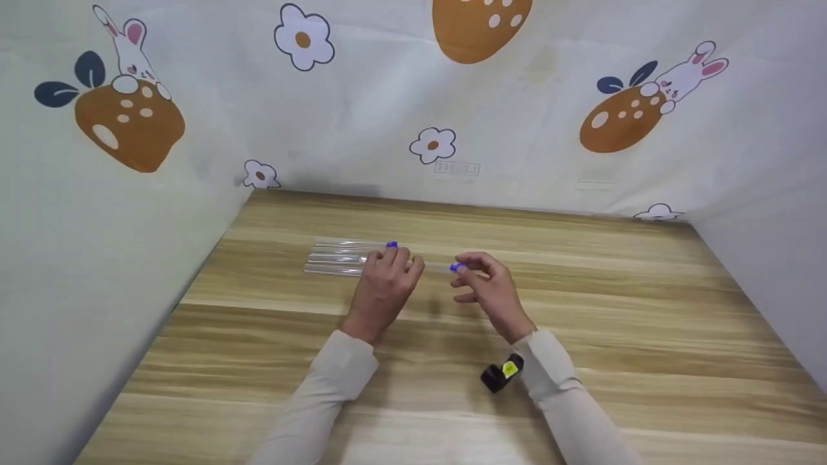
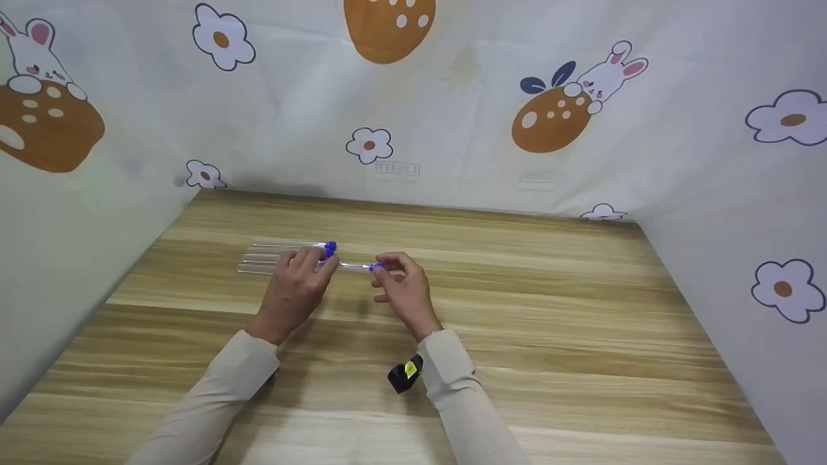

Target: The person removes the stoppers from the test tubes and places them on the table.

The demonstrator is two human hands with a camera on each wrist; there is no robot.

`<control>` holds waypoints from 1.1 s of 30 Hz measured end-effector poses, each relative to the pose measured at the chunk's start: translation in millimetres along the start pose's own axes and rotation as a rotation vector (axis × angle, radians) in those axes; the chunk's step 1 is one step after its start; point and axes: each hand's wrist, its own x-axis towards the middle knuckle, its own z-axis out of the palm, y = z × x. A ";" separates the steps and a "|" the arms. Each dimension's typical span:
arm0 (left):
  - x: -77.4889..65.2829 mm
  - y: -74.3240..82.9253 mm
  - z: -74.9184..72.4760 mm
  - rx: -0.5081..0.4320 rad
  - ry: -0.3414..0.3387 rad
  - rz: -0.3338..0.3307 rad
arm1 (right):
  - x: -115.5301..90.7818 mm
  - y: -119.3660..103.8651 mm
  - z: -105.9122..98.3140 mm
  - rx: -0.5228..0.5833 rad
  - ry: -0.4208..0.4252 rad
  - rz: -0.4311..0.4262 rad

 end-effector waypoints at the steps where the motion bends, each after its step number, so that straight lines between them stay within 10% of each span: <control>1: 0.0 0.4 -0.1 -0.002 0.002 0.001 | 0.1 0.3 -0.6 -0.002 0.004 -0.001; 33: 1.4 3.3 0.2 -0.010 0.013 0.029 | 2.4 0.1 -2.6 0.059 0.037 -0.021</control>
